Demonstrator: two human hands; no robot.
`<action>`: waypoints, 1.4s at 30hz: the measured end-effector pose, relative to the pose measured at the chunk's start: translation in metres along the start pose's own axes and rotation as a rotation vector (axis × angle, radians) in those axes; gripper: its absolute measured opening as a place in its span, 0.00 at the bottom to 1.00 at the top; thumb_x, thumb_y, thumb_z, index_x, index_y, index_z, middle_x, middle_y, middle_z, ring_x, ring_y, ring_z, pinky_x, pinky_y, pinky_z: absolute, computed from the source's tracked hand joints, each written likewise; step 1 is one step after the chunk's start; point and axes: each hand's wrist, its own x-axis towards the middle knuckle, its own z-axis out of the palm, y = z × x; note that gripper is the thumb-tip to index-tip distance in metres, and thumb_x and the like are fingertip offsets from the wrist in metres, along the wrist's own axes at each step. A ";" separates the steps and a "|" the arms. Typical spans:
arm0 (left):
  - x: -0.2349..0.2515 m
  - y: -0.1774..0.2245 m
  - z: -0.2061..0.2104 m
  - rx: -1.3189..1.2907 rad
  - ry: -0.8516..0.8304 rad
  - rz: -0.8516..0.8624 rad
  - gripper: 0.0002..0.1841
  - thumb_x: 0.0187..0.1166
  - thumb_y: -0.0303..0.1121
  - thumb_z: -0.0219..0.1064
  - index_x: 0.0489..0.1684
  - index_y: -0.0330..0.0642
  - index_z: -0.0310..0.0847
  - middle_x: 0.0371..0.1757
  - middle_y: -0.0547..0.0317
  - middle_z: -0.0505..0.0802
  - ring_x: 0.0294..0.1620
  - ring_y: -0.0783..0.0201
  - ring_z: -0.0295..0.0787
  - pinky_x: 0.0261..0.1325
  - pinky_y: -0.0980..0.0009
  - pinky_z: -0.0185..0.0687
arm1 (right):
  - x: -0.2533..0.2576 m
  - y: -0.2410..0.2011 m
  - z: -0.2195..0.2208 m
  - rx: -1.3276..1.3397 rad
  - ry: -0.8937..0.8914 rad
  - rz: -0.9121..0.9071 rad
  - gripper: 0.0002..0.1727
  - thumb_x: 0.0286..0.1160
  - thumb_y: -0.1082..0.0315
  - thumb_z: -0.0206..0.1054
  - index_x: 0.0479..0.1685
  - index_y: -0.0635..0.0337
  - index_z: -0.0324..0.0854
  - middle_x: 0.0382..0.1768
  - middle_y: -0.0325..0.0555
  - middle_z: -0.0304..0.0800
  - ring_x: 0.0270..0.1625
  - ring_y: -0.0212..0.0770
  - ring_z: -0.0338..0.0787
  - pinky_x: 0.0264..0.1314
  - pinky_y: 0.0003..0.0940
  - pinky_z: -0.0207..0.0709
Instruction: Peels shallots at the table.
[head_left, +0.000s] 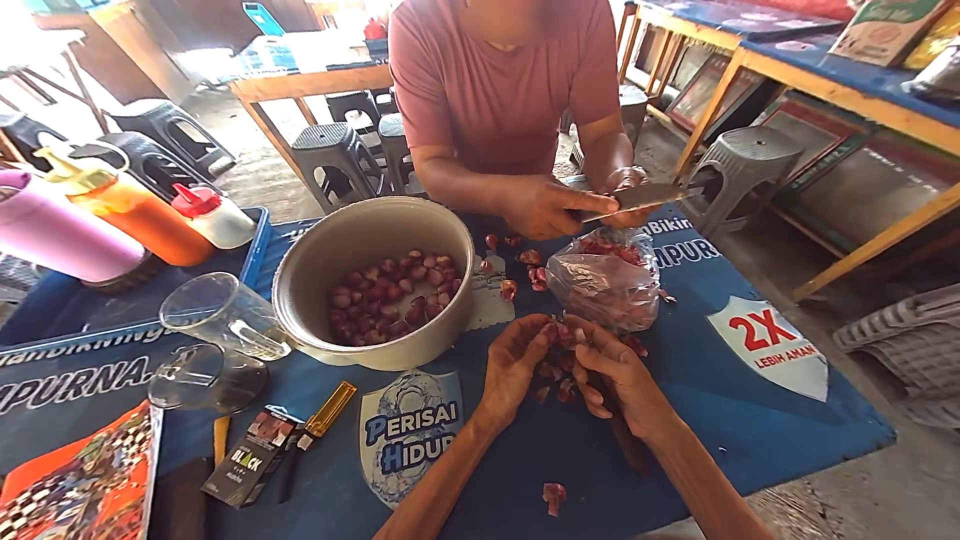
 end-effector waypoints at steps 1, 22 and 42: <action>0.000 0.000 0.001 0.012 0.004 0.002 0.16 0.84 0.22 0.60 0.66 0.24 0.76 0.56 0.49 0.92 0.57 0.66 0.90 0.66 0.69 0.85 | 0.000 0.000 0.000 -0.023 -0.023 -0.001 0.31 0.86 0.70 0.53 0.90 0.56 0.57 0.23 0.39 0.78 0.12 0.29 0.75 0.10 0.21 0.72; 0.004 -0.005 -0.002 -0.089 -0.026 -0.073 0.18 0.84 0.22 0.60 0.69 0.24 0.76 0.60 0.44 0.91 0.62 0.59 0.90 0.72 0.63 0.83 | 0.002 -0.003 0.001 0.057 0.082 0.097 0.27 0.89 0.69 0.50 0.88 0.56 0.64 0.21 0.38 0.77 0.11 0.28 0.74 0.09 0.20 0.70; 0.005 0.003 -0.011 -0.050 -0.062 -0.046 0.15 0.83 0.22 0.60 0.65 0.25 0.77 0.49 0.52 0.93 0.46 0.64 0.93 0.55 0.68 0.90 | -0.004 -0.002 -0.004 -0.150 -0.188 0.009 0.34 0.86 0.68 0.52 0.93 0.53 0.55 0.29 0.36 0.82 0.15 0.27 0.76 0.12 0.19 0.71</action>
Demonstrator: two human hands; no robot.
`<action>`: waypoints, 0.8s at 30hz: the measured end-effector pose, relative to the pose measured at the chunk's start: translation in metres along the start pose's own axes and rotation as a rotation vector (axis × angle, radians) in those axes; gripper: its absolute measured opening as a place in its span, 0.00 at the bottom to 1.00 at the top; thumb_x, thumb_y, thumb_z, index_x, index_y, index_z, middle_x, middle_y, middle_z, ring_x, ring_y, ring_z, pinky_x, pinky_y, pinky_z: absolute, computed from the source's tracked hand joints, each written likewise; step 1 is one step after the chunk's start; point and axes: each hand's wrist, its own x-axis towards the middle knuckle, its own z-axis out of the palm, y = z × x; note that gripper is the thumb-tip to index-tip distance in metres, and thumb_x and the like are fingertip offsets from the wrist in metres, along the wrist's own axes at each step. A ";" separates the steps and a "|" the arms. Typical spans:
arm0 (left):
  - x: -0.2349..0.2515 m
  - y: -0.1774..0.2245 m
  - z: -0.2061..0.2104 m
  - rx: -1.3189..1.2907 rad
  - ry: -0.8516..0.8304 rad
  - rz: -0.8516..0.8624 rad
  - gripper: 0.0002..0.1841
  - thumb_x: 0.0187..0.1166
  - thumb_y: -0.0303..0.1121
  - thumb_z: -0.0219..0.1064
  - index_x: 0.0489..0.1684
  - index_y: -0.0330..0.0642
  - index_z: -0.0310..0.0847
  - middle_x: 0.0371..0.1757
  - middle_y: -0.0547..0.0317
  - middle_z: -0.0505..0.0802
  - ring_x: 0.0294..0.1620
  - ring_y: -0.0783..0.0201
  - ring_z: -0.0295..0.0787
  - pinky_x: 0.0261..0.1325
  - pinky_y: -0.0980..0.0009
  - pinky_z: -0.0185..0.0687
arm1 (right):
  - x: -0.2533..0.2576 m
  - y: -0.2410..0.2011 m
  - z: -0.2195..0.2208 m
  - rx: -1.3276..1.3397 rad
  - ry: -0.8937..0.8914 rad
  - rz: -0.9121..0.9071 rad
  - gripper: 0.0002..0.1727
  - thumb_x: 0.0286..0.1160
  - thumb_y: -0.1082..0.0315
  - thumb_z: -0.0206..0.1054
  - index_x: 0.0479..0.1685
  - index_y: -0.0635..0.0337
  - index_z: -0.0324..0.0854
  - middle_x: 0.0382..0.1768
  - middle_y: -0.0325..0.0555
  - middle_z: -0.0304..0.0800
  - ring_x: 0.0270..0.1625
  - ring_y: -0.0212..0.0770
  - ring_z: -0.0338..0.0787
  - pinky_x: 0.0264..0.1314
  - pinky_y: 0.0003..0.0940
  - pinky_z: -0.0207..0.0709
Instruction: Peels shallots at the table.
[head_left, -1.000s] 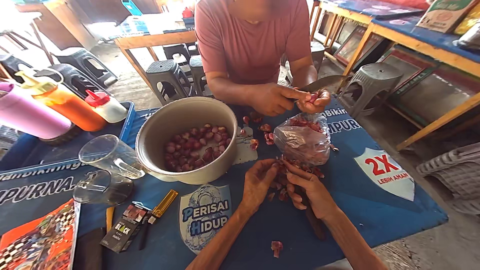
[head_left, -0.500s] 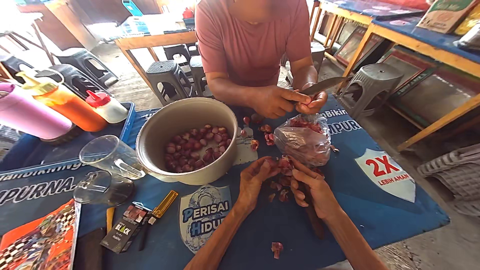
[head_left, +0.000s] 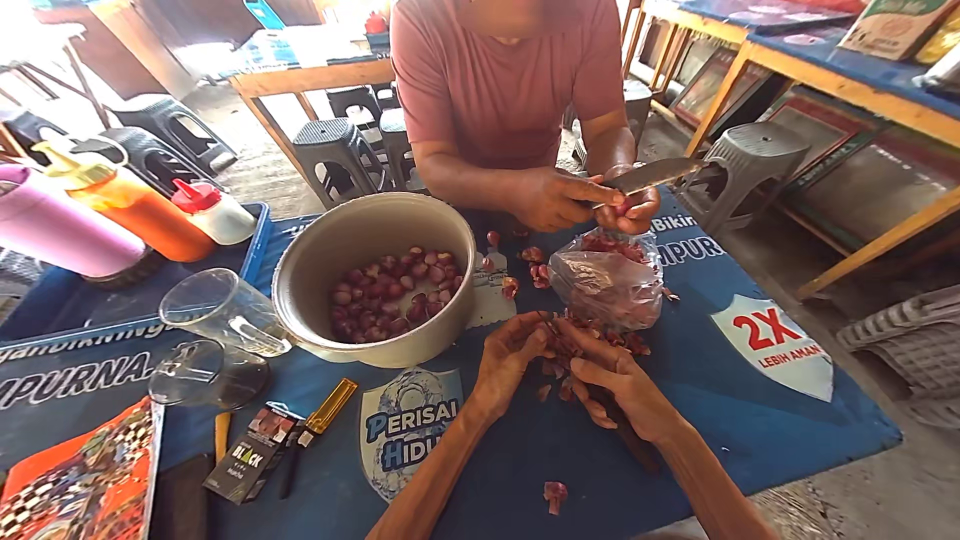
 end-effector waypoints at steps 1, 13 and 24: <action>0.000 0.000 0.000 0.004 0.015 -0.008 0.15 0.83 0.22 0.61 0.64 0.25 0.76 0.48 0.53 0.93 0.45 0.65 0.93 0.55 0.69 0.90 | 0.000 0.000 0.000 -0.004 0.000 0.000 0.34 0.86 0.68 0.53 0.93 0.53 0.55 0.30 0.37 0.83 0.15 0.27 0.76 0.12 0.19 0.71; -0.004 -0.004 0.007 -0.005 0.075 -0.032 0.12 0.82 0.21 0.61 0.59 0.25 0.80 0.45 0.54 0.94 0.45 0.67 0.93 0.55 0.70 0.90 | -0.001 0.002 0.008 -0.072 0.138 -0.021 0.29 0.85 0.71 0.58 0.87 0.59 0.68 0.28 0.40 0.87 0.14 0.29 0.77 0.11 0.21 0.72; 0.001 -0.003 0.004 0.043 0.075 -0.053 0.14 0.89 0.25 0.53 0.61 0.27 0.81 0.40 0.57 0.93 0.36 0.70 0.89 0.47 0.74 0.87 | 0.001 0.003 0.005 -0.079 0.112 -0.010 0.30 0.87 0.71 0.54 0.89 0.57 0.63 0.29 0.38 0.85 0.14 0.27 0.76 0.12 0.20 0.72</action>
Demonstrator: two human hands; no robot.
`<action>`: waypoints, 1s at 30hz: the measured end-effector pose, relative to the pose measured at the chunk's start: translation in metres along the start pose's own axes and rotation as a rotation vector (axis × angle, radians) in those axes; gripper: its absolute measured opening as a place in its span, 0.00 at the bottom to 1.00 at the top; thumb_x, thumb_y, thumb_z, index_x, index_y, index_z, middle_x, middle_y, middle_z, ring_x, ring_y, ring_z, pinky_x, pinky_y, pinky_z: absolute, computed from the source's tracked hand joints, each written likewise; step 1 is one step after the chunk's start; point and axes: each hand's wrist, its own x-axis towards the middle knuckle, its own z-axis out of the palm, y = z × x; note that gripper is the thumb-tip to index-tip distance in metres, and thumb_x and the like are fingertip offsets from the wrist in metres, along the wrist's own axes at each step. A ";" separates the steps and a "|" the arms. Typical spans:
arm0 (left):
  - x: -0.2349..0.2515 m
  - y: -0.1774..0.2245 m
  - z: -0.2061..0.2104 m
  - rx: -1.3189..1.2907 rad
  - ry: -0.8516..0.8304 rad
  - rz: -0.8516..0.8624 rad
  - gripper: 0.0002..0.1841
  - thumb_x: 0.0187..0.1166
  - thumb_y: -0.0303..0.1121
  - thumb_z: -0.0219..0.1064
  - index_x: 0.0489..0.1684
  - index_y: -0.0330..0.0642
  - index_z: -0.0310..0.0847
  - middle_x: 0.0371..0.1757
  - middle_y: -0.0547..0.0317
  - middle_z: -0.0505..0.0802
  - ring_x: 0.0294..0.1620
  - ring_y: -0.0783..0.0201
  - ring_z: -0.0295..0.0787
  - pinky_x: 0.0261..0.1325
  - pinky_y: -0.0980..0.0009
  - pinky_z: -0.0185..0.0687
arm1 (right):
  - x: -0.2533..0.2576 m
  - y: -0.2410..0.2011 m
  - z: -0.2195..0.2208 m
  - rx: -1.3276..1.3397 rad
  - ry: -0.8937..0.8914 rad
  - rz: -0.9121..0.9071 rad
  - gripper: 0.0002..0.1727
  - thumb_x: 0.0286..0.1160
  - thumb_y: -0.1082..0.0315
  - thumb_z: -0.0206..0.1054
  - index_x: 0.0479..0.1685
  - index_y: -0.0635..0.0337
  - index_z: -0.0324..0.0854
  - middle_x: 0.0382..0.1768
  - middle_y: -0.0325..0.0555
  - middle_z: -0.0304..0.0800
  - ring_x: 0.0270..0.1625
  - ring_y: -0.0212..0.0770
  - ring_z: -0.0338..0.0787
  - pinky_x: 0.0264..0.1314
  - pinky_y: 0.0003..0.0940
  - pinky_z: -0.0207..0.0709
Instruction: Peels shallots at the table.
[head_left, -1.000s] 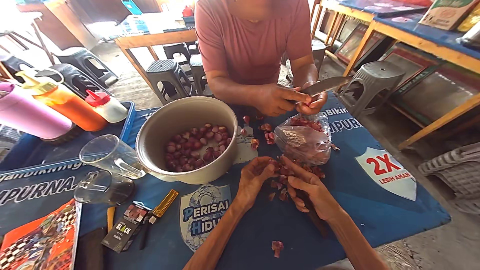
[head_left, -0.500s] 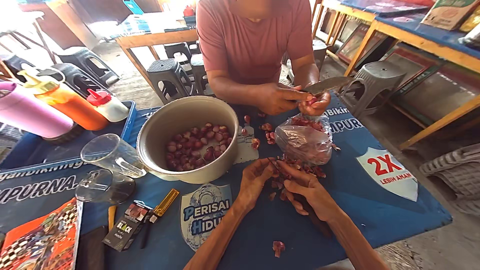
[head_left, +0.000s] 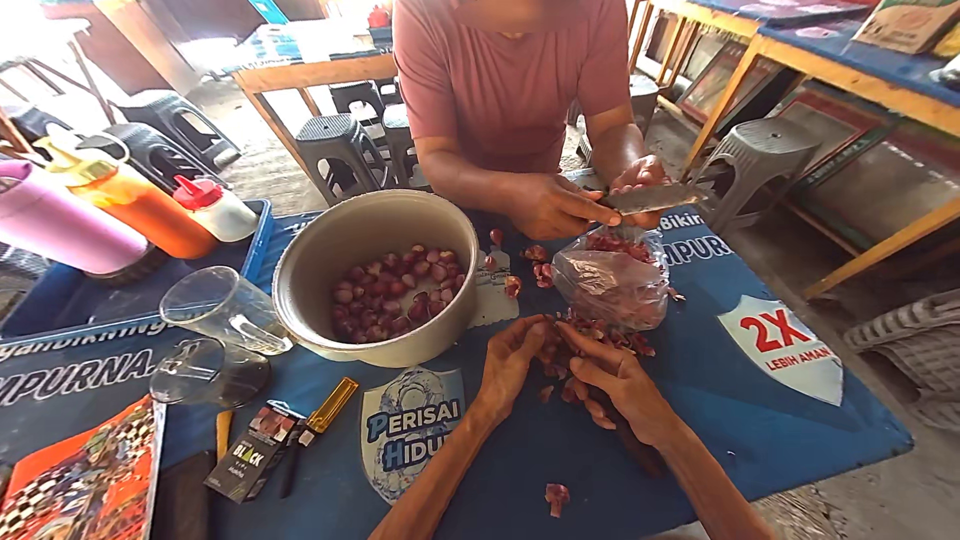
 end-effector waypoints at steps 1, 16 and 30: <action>0.000 0.000 0.000 -0.001 -0.007 -0.005 0.15 0.90 0.26 0.51 0.62 0.26 0.81 0.41 0.57 0.93 0.36 0.71 0.89 0.46 0.75 0.87 | -0.001 0.000 -0.001 -0.002 -0.001 0.005 0.30 0.87 0.70 0.53 0.90 0.56 0.62 0.28 0.37 0.84 0.14 0.27 0.76 0.12 0.20 0.72; 0.000 0.002 -0.002 0.038 -0.080 -0.031 0.20 0.94 0.31 0.44 0.36 0.37 0.82 0.27 0.66 0.89 0.27 0.74 0.86 0.37 0.77 0.84 | -0.001 -0.002 -0.006 -0.050 -0.077 -0.012 0.30 0.86 0.69 0.54 0.89 0.55 0.64 0.26 0.36 0.83 0.13 0.27 0.75 0.11 0.19 0.71; 0.002 0.001 -0.009 0.085 -0.208 0.010 0.16 0.90 0.30 0.50 0.62 0.30 0.81 0.39 0.65 0.91 0.36 0.74 0.88 0.45 0.75 0.87 | -0.002 -0.006 -0.009 0.037 -0.073 0.024 0.34 0.86 0.68 0.50 0.94 0.53 0.54 0.22 0.33 0.78 0.12 0.27 0.73 0.10 0.19 0.69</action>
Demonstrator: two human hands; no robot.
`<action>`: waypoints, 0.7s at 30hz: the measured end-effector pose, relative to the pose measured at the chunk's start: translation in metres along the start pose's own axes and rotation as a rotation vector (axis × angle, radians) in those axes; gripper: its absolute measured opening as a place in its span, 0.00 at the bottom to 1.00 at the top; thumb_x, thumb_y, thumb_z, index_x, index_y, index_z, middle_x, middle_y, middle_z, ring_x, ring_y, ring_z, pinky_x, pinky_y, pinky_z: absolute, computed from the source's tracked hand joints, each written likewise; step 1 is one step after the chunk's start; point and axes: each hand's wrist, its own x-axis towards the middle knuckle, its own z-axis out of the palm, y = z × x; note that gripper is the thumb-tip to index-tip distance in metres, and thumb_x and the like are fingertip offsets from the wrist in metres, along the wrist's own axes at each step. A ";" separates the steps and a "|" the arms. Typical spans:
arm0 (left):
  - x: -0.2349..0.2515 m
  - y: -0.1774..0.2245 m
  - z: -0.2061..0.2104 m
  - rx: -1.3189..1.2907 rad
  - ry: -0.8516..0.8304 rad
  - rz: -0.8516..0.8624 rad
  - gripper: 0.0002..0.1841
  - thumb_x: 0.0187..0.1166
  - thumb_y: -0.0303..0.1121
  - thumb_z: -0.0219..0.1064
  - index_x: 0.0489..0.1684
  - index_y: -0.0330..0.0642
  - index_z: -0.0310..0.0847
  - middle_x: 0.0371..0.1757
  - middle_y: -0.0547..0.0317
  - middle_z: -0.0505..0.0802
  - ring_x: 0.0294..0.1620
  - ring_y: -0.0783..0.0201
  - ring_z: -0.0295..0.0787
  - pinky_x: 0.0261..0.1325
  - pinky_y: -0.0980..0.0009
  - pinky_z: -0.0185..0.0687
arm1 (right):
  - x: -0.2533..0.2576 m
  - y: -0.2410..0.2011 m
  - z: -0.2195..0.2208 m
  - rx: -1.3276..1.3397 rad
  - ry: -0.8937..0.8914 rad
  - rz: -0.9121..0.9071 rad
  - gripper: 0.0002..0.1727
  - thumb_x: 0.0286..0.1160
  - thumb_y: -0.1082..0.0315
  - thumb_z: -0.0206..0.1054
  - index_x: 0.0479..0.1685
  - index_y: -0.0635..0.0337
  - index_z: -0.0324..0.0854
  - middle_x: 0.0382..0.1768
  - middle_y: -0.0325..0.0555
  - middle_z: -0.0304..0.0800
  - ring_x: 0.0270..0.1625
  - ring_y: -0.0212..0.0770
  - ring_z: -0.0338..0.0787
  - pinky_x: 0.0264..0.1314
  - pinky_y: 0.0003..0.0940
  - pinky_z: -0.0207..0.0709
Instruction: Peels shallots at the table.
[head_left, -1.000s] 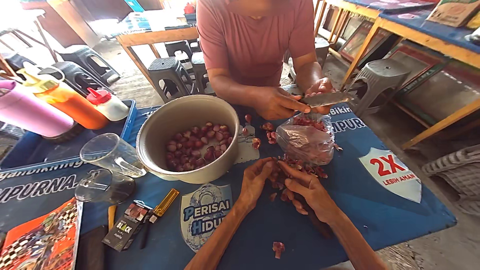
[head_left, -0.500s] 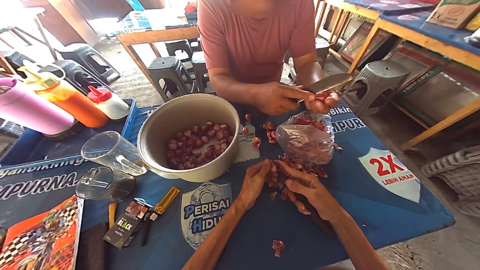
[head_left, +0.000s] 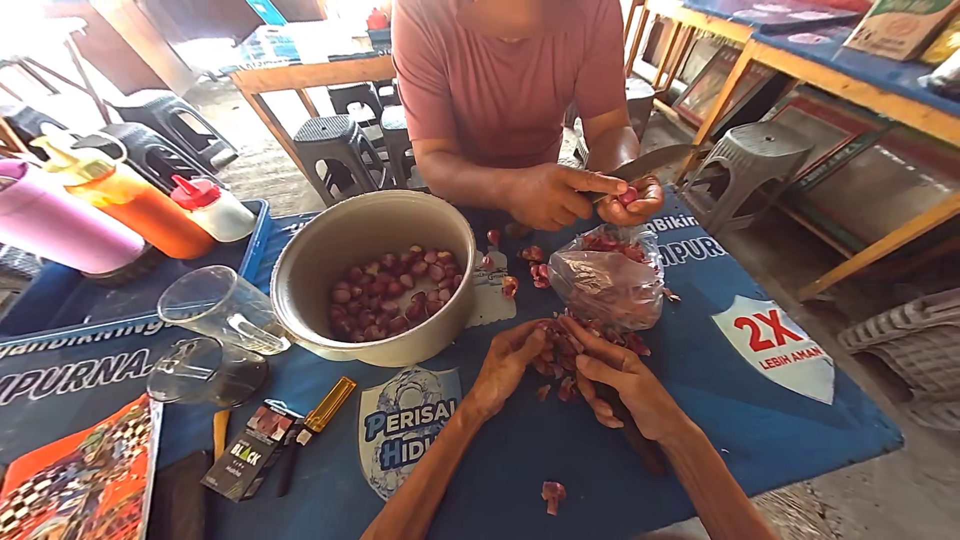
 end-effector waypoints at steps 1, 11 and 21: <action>0.000 0.000 0.000 -0.008 -0.001 -0.009 0.16 0.90 0.30 0.50 0.61 0.30 0.81 0.38 0.65 0.91 0.36 0.73 0.88 0.45 0.75 0.86 | 0.000 0.001 0.000 -0.013 -0.014 -0.013 0.34 0.86 0.69 0.51 0.94 0.53 0.53 0.23 0.34 0.79 0.13 0.26 0.74 0.11 0.19 0.70; -0.002 0.006 0.005 -0.040 0.033 -0.069 0.16 0.90 0.29 0.48 0.49 0.31 0.84 0.33 0.65 0.90 0.33 0.74 0.87 0.42 0.76 0.86 | 0.000 0.004 0.001 -0.062 -0.028 -0.039 0.33 0.87 0.68 0.53 0.93 0.52 0.55 0.27 0.34 0.81 0.14 0.26 0.75 0.12 0.19 0.71; -0.002 0.003 0.005 -0.048 0.034 -0.053 0.16 0.90 0.30 0.50 0.44 0.33 0.86 0.32 0.65 0.91 0.32 0.74 0.88 0.41 0.76 0.86 | 0.002 0.005 0.008 -0.120 0.087 -0.088 0.28 0.86 0.71 0.53 0.87 0.59 0.67 0.29 0.35 0.86 0.12 0.25 0.74 0.11 0.18 0.70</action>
